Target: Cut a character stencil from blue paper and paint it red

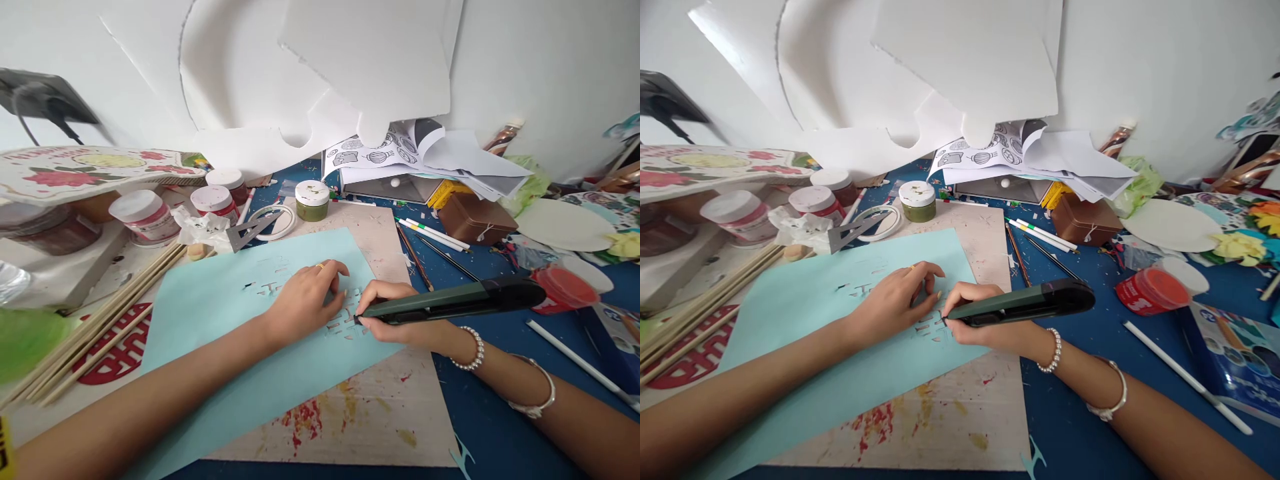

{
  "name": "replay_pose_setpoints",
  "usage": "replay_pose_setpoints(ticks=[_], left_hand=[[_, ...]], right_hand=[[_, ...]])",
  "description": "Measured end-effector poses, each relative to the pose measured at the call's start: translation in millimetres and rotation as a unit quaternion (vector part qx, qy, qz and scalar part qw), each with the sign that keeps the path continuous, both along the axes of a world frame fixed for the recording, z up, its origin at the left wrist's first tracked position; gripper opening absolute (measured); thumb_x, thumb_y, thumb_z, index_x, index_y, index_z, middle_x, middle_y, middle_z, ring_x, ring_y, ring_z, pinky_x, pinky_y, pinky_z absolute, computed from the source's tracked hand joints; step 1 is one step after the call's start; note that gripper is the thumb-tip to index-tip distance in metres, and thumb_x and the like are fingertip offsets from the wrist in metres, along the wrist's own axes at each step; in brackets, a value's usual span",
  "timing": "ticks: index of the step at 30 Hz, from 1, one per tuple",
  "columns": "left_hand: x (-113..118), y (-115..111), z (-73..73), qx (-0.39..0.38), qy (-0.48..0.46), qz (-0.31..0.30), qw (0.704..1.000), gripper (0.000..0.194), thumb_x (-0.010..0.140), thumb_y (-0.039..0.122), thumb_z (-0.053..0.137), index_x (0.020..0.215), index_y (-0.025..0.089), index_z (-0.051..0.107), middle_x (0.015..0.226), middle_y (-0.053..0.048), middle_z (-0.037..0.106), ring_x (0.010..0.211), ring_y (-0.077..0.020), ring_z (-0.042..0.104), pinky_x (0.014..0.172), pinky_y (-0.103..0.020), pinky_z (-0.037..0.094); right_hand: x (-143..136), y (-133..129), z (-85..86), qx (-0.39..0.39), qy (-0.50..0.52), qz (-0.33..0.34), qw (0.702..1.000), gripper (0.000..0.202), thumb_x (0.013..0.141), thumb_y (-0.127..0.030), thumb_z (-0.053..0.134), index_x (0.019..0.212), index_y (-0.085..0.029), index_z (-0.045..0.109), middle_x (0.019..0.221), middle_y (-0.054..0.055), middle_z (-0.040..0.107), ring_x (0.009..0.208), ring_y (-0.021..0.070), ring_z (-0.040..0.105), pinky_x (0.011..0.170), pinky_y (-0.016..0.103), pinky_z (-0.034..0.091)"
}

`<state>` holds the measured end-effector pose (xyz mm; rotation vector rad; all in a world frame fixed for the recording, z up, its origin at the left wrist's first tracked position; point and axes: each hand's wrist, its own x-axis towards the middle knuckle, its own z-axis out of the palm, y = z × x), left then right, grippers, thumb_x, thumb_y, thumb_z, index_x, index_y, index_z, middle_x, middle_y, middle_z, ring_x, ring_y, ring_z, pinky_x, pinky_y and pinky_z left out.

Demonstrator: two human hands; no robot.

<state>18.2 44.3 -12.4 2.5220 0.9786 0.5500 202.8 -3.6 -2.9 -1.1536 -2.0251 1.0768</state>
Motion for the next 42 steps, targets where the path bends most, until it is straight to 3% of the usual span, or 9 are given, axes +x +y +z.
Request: replay_pose_setpoints(ticks=[10, 18, 23, 32, 42], left_hand=[[-1.2, 0.1, -0.6, 0.003, -0.004, -0.005, 1.000, 0.020, 0.078, 0.014, 0.047, 0.097, 0.016, 0.043, 0.072, 0.002, 0.053, 0.063, -0.0145, 0.050, 0.058, -0.025, 0.037], [-0.7, 0.2, 0.0, 0.004, -0.003, -0.005, 1.000, 0.020, 0.077, 0.013, 0.047, 0.097, 0.016, 0.043, 0.072, 0.002, 0.053, 0.061, -0.0143, 0.050, 0.057, -0.025, 0.037], [-1.0, 0.0, 0.2, 0.005, 0.000, -0.003, 1.000, 0.020, 0.077, 0.014, 0.047, 0.096, 0.017, 0.043, 0.072, 0.002, 0.053, 0.062, -0.0147, 0.050, 0.057, -0.026, 0.037], [-0.9, 0.4, 0.1, 0.004, 0.000, -0.001, 1.000, 0.019, 0.077, 0.015, 0.046, 0.096, 0.018, 0.043, 0.071, 0.002, 0.053, 0.062, -0.0147, 0.051, 0.056, -0.025, 0.038], [-0.3, 0.2, 0.8, 0.001, 0.003, 0.000, 1.000, 0.020, 0.077, 0.014, 0.046, 0.096, 0.017, 0.043, 0.072, 0.001, 0.054, 0.062, -0.0147, 0.051, 0.056, -0.026, 0.038]], right_hand=[[5.0, 1.6, -3.0, 0.010, -0.021, -0.012, 1.000, 0.010, 0.070, -0.012, 0.056, 0.077, -0.019, 0.054, 0.071, -0.001, 0.058, 0.063, 0.0101, 0.054, 0.055, 0.019, 0.042], [4.8, 1.7, -0.7, 0.002, -0.013, -0.016, 1.000, 0.011, 0.069, -0.010, 0.055, 0.076, -0.019, 0.053, 0.068, -0.003, 0.056, 0.058, 0.0078, 0.050, 0.051, 0.017, 0.040], [-0.4, -2.8, 1.0, -0.010, -0.007, -0.056, 0.998, 0.011, 0.070, -0.009, 0.054, 0.076, -0.019, 0.053, 0.062, -0.004, 0.053, 0.051, 0.0063, 0.045, 0.046, 0.016, 0.037], [6.1, 5.8, 0.7, -0.007, 0.024, 0.041, 0.999, 0.009, 0.072, -0.012, 0.057, 0.080, -0.017, 0.057, 0.072, 0.000, 0.061, 0.063, 0.0093, 0.057, 0.055, 0.018, 0.045], [6.2, 6.4, -0.4, -0.007, 0.027, 0.058, 0.998, 0.009, 0.072, -0.012, 0.057, 0.080, -0.016, 0.058, 0.070, 0.000, 0.061, 0.061, 0.0098, 0.057, 0.053, 0.019, 0.045]])
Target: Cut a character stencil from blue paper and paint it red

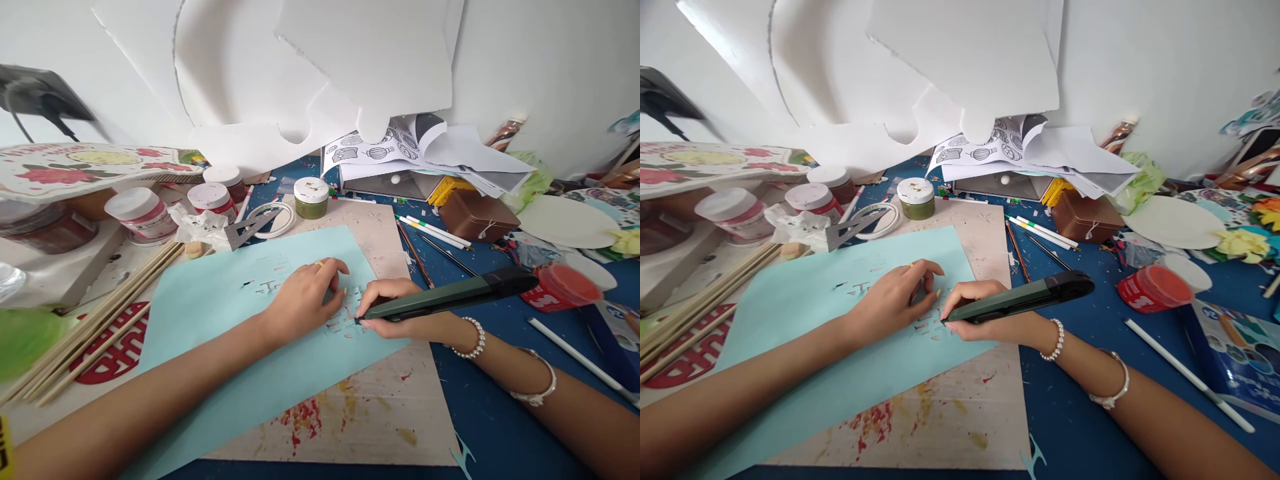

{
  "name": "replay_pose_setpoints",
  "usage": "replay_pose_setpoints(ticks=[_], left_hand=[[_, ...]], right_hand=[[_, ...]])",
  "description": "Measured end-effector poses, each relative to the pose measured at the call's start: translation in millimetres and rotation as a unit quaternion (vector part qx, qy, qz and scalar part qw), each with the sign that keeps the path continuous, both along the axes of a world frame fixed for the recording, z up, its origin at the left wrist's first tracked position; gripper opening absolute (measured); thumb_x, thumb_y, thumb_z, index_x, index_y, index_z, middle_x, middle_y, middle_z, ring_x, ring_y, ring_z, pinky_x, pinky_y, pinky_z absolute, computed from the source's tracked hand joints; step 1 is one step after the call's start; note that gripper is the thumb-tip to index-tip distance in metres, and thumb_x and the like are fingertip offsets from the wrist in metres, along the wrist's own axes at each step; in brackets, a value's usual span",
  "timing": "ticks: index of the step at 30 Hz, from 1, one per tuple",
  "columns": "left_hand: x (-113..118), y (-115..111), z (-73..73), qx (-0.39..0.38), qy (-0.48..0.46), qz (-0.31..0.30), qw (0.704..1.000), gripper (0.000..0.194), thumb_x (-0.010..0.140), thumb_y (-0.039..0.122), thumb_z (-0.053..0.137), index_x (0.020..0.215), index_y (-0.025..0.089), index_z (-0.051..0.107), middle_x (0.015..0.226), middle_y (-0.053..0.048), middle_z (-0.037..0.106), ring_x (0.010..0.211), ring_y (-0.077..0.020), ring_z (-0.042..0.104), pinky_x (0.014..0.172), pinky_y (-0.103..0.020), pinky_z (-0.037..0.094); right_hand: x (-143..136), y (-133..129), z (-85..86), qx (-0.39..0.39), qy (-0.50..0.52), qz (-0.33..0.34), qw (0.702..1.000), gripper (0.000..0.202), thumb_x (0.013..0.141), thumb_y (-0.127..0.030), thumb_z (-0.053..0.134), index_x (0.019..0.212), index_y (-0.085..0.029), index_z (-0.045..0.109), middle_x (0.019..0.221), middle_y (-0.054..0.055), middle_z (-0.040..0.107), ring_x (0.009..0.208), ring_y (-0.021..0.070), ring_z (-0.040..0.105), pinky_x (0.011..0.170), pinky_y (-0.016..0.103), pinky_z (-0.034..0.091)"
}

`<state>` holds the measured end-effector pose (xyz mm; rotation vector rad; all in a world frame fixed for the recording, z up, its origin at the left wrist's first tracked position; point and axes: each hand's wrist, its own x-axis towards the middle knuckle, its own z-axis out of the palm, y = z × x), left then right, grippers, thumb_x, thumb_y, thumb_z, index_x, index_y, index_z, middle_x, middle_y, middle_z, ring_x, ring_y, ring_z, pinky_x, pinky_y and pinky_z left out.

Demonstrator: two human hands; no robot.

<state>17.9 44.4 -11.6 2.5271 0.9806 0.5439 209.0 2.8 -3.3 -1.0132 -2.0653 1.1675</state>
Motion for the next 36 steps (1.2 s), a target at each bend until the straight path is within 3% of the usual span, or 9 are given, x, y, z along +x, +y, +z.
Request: replay_pose_setpoints(ticks=[13, 22, 27, 32, 36], left_hand=[[-0.7, -0.4, 1.2, -0.005, 0.001, 0.001, 1.000, 0.019, 0.078, 0.014, 0.046, 0.096, 0.018, 0.043, 0.072, 0.001, 0.054, 0.063, -0.0148, 0.051, 0.056, -0.026, 0.039], [-0.6, 0.6, 0.2, -0.006, 0.000, -0.001, 1.000, 0.019, 0.078, 0.015, 0.046, 0.097, 0.017, 0.043, 0.072, 0.002, 0.054, 0.061, -0.0144, 0.050, 0.056, -0.025, 0.038], [-0.2, -0.4, 0.6, -0.004, 0.000, 0.000, 1.000, 0.019, 0.078, 0.015, 0.045, 0.097, 0.018, 0.042, 0.073, 0.001, 0.054, 0.062, -0.0148, 0.051, 0.056, -0.026, 0.038], [-0.1, -0.9, 0.9, -0.002, 0.000, 0.000, 1.000, 0.019, 0.077, 0.015, 0.044, 0.096, 0.018, 0.042, 0.072, 0.001, 0.053, 0.064, -0.0154, 0.052, 0.058, -0.026, 0.038], [0.0, -1.1, 1.0, -0.002, -0.001, 0.004, 1.000, 0.019, 0.077, 0.015, 0.044, 0.095, 0.019, 0.042, 0.072, 0.001, 0.053, 0.064, -0.0156, 0.052, 0.058, -0.026, 0.038]], right_hand=[[0.5, 1.8, 4.2, -0.002, 0.004, 0.021, 1.000, 0.011, 0.072, -0.008, 0.054, 0.079, -0.016, 0.058, 0.071, 0.001, 0.060, 0.061, 0.0091, 0.055, 0.055, 0.020, 0.044], [2.0, 1.7, 2.2, 0.000, -0.009, -0.005, 1.000, 0.010, 0.070, -0.009, 0.054, 0.076, -0.016, 0.057, 0.067, 0.000, 0.059, 0.059, 0.0091, 0.054, 0.051, 0.019, 0.042], [-0.8, -2.0, 3.8, -0.008, -0.028, -0.046, 0.999, 0.009, 0.069, -0.010, 0.055, 0.075, -0.017, 0.055, 0.068, -0.002, 0.058, 0.057, 0.0087, 0.052, 0.050, 0.018, 0.040], [-10.5, -14.2, 0.8, -0.042, -0.008, -0.156, 0.987, 0.010, 0.072, -0.015, 0.053, 0.080, -0.020, 0.048, 0.063, -0.004, 0.053, 0.054, 0.0087, 0.050, 0.047, 0.018, 0.040], [-17.2, -21.6, -1.9, -0.060, 0.016, -0.174, 0.983, 0.010, 0.074, -0.014, 0.051, 0.081, -0.020, 0.046, 0.059, -0.005, 0.048, 0.051, 0.0086, 0.048, 0.047, 0.019, 0.040]])
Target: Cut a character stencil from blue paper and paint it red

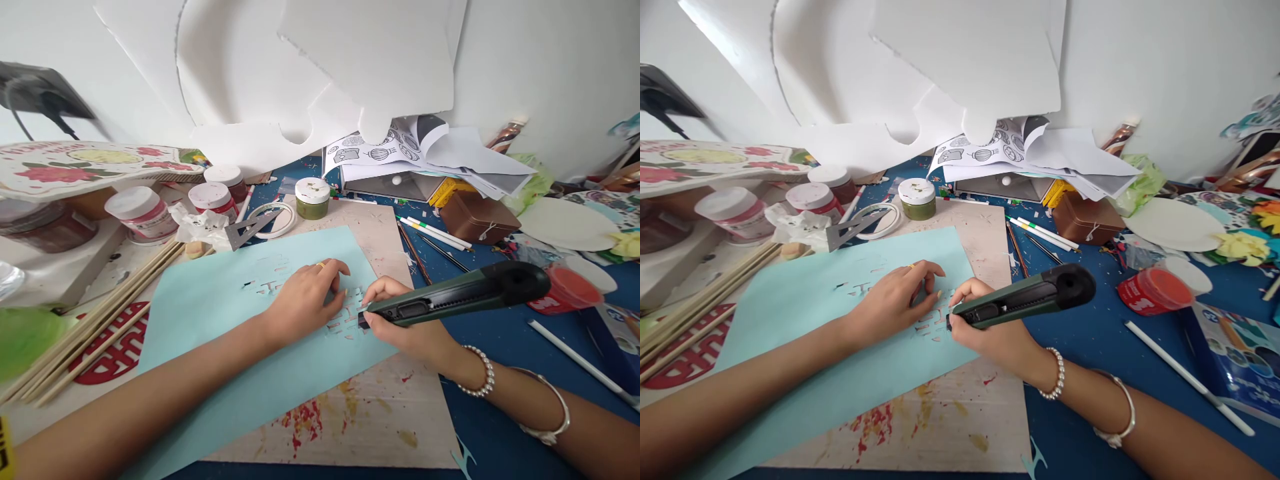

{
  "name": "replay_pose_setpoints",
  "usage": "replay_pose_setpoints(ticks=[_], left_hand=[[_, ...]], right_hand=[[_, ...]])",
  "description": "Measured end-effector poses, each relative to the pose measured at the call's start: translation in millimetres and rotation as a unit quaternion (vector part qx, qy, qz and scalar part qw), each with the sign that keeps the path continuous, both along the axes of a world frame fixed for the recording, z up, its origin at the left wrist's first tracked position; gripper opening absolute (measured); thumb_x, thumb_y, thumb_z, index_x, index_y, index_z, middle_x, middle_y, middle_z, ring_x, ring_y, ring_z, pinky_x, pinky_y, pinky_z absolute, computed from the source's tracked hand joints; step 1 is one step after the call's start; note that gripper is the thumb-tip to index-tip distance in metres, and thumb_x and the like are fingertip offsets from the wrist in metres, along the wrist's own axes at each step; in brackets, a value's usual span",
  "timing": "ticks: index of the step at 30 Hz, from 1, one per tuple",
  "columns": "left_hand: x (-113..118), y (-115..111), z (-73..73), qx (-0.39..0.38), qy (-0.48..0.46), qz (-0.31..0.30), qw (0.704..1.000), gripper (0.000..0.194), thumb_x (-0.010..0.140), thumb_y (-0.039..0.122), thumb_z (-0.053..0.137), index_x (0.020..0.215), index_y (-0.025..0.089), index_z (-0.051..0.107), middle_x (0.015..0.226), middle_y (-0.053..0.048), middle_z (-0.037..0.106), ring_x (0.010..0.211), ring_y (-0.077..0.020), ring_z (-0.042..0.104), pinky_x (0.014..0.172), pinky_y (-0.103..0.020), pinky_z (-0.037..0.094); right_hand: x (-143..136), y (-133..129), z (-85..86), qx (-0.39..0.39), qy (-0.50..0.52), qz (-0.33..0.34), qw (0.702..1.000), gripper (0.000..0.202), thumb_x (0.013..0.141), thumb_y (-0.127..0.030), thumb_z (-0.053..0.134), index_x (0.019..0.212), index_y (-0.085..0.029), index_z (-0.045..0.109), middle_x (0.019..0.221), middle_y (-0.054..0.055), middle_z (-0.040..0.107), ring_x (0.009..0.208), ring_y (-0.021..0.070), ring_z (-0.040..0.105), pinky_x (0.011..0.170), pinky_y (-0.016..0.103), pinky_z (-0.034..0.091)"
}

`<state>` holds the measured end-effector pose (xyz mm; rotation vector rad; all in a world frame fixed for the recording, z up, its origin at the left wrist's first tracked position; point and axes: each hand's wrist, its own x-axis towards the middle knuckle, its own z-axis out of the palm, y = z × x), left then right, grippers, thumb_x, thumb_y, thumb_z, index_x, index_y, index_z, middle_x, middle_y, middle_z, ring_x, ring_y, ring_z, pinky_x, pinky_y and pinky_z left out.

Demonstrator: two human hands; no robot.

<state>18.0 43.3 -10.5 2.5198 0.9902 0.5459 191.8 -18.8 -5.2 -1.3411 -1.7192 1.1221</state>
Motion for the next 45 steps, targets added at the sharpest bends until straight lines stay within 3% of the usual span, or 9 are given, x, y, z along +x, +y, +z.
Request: replay_pose_setpoints(ticks=[32, 41, 45], left_hand=[[0.3, -0.4, 0.5, -0.001, 0.006, -0.003, 1.000, 0.020, 0.077, 0.013, 0.048, 0.096, 0.017, 0.042, 0.073, 0.001, 0.053, 0.065, -0.0153, 0.051, 0.059, -0.027, 0.038], [-0.3, 0.1, 1.0, 0.002, 0.010, -0.009, 1.000, 0.018, 0.078, 0.013, 0.046, 0.096, 0.016, 0.042, 0.073, 0.001, 0.053, 0.062, -0.0147, 0.050, 0.056, -0.026, 0.038], [-0.7, 0.4, 0.6, 0.003, 0.011, -0.012, 1.000, 0.018, 0.079, 0.014, 0.046, 0.096, 0.017, 0.042, 0.073, 0.001, 0.054, 0.063, -0.0150, 0.050, 0.057, -0.026, 0.038]], right_hand=[[0.5, 0.4, 1.8, 0.025, -0.016, 0.019, 0.999, 0.010, 0.071, -0.010, 0.053, 0.072, -0.019, 0.048, 0.064, -0.004, 0.053, 0.056, 0.0087, 0.052, 0.051, 0.018, 0.042], [23.7, 11.4, 13.3, 0.070, -0.042, -0.014, 0.997, 0.008, 0.072, -0.017, 0.058, 0.071, -0.019, 0.051, 0.065, -0.003, 0.053, 0.056, 0.0081, 0.050, 0.049, 0.017, 0.040], [26.7, 11.4, 11.4, 0.064, -0.049, -0.009, 0.997, 0.009, 0.071, -0.013, 0.056, 0.069, -0.019, 0.049, 0.063, -0.004, 0.051, 0.054, 0.0074, 0.049, 0.048, 0.016, 0.039]])
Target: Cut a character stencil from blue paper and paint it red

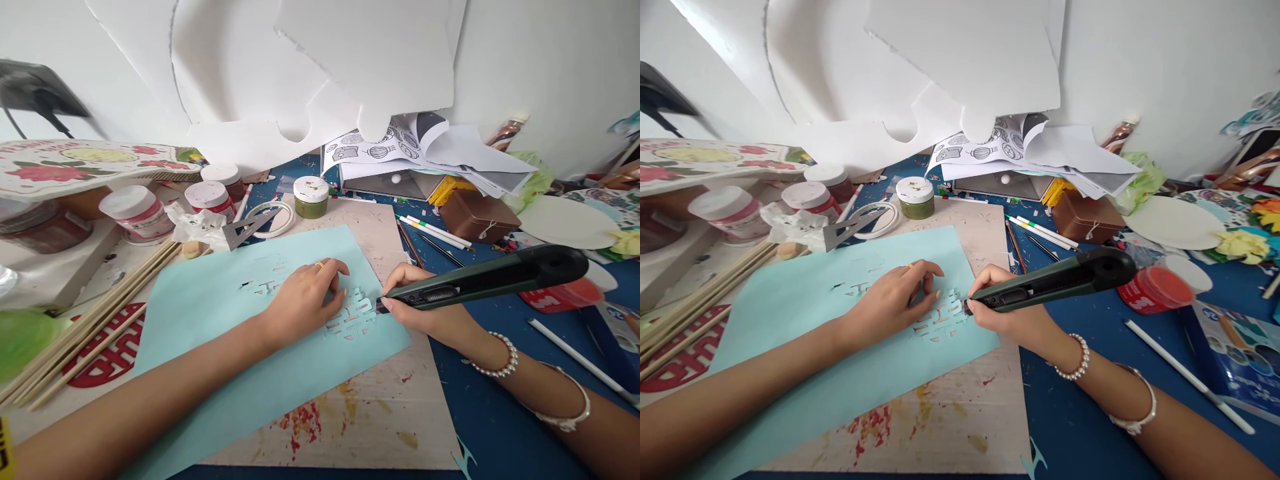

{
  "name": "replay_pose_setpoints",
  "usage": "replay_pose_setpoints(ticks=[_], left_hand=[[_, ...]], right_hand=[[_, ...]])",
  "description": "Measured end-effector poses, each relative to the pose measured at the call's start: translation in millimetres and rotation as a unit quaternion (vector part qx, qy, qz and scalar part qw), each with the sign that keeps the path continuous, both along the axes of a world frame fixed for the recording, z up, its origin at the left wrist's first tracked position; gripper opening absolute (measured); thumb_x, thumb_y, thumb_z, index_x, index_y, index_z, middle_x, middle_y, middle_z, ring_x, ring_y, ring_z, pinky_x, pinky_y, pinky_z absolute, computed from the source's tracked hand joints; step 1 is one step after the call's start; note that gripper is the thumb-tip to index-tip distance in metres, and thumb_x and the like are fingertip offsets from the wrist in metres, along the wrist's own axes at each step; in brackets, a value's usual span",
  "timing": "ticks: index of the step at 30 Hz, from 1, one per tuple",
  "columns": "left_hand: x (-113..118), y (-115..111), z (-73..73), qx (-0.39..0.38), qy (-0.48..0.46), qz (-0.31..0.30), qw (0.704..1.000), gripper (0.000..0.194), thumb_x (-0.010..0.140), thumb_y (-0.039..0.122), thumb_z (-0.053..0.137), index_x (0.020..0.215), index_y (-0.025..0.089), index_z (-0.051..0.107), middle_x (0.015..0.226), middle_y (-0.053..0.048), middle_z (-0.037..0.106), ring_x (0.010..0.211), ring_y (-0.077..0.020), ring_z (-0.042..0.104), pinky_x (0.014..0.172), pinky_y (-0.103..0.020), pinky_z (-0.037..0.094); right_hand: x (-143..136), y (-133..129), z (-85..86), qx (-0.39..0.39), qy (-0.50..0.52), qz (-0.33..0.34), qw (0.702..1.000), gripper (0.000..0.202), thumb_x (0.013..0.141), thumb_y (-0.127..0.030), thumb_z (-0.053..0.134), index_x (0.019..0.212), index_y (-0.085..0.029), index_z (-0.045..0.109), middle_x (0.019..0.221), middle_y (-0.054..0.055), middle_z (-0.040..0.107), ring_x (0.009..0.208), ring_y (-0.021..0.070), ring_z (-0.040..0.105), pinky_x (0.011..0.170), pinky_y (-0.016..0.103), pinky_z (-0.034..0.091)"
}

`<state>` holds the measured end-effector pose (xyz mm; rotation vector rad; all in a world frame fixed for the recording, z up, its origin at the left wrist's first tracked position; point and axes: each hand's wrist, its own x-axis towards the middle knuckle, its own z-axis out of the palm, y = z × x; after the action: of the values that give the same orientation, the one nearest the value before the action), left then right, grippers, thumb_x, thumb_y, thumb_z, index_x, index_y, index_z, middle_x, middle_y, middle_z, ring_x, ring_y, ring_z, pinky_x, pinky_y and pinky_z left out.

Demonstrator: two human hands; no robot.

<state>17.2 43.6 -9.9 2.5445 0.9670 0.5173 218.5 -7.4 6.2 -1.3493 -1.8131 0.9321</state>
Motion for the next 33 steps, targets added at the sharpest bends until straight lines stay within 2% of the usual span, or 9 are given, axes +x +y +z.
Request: replay_pose_setpoints(ticks=[9, 33], left_hand=[[-0.1, 0.6, -1.7, 0.001, -0.003, 0.001, 1.000, 0.018, 0.079, 0.015, 0.046, 0.097, 0.017, 0.042, 0.073, 0.001, 0.053, 0.066, -0.0155, 0.051, 0.059, -0.026, 0.038], [0.3, -0.2, -0.9, 0.017, 0.018, 0.002, 1.000, 0.018, 0.080, 0.016, 0.046, 0.098, 0.015, 0.042, 0.073, 0.000, 0.053, 0.064, -0.0154, 0.051, 0.059, -0.027, 0.040]], right_hand=[[-7.4, -10.1, -10.3, -0.007, -0.016, -0.031, 0.999, 0.008, 0.070, -0.013, 0.054, 0.071, -0.019, 0.049, 0.063, -0.004, 0.052, 0.053, 0.0080, 0.047, 0.047, 0.017, 0.038], [-10.4, -10.5, -4.7, -0.035, -0.022, -0.016, 0.999, 0.010, 0.069, -0.008, 0.052, 0.068, -0.017, 0.048, 0.059, -0.005, 0.047, 0.051, 0.0066, 0.044, 0.046, 0.017, 0.035]])
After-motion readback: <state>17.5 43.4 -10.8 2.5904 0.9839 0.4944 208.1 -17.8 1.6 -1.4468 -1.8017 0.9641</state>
